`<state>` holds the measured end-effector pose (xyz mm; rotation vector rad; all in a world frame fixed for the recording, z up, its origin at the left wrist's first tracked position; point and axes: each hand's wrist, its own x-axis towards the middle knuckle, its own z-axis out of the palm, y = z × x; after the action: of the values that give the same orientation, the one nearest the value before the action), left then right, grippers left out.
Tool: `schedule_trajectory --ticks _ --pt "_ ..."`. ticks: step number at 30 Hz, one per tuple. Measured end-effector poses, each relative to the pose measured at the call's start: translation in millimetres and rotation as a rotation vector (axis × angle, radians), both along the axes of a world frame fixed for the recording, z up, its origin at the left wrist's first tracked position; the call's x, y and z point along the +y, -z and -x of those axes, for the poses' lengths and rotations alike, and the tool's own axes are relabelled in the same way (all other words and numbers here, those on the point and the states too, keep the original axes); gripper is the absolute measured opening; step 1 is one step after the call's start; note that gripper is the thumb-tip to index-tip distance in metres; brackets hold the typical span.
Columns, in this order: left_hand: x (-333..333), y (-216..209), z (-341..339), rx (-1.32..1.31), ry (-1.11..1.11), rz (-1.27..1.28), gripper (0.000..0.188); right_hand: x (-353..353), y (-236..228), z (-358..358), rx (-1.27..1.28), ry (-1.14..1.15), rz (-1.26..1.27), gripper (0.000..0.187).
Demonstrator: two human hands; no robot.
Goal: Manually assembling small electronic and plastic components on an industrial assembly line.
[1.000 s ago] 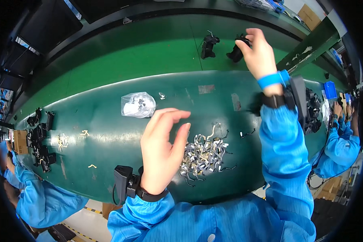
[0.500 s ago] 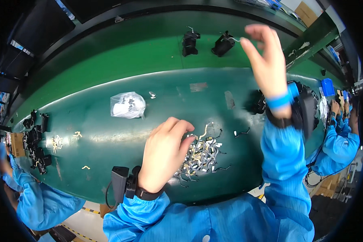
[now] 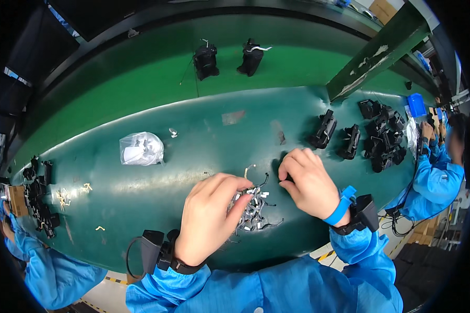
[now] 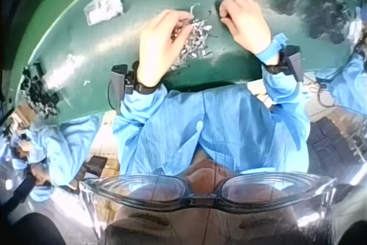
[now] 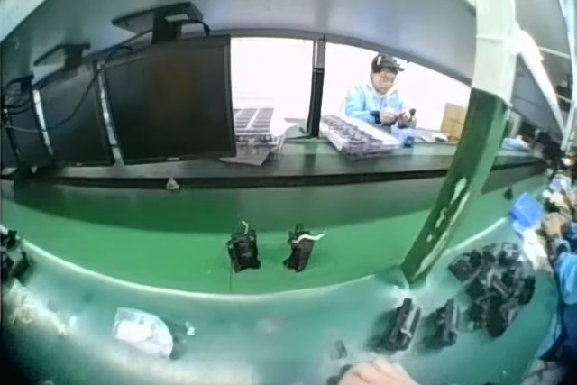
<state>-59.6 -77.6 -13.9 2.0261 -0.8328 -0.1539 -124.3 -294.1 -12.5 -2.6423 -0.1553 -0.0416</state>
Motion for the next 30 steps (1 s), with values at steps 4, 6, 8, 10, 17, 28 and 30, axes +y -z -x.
schedule_trajectory --ticks 4,6,8,10,17,28,30 --pt "-3.4 -4.9 3.2 0.129 -0.049 0.126 0.023 16.0 -4.7 -11.3 -0.061 -0.053 -0.134 0.019" --pt "-2.4 -4.4 3.6 0.204 -0.086 0.180 0.021 28.6 -15.1 -18.4 -0.096 -0.120 -0.282 0.022" --pt "2.2 3.2 2.2 0.491 -0.134 0.337 0.018 44.0 -22.8 -23.4 -0.116 -0.136 -0.299 0.023" --pt "5.3 -0.2 -1.0 0.658 -0.146 0.368 0.016 50.7 -22.2 -25.3 -0.132 -0.142 -0.325 0.029" --pt "8.0 1.4 -6.1 0.944 -0.140 0.411 0.010 51.5 -8.6 -27.9 -0.151 -0.155 -0.368 0.044" --pt "7.8 -0.5 -12.0 1.150 -0.096 0.420 0.008 40.4 -2.9 -28.3 -0.113 -0.144 -0.538 0.060" --pt "8.7 0.3 -11.9 1.148 -0.089 0.400 0.009 40.6 -2.7 -27.9 -0.130 -0.138 -0.515 0.059"
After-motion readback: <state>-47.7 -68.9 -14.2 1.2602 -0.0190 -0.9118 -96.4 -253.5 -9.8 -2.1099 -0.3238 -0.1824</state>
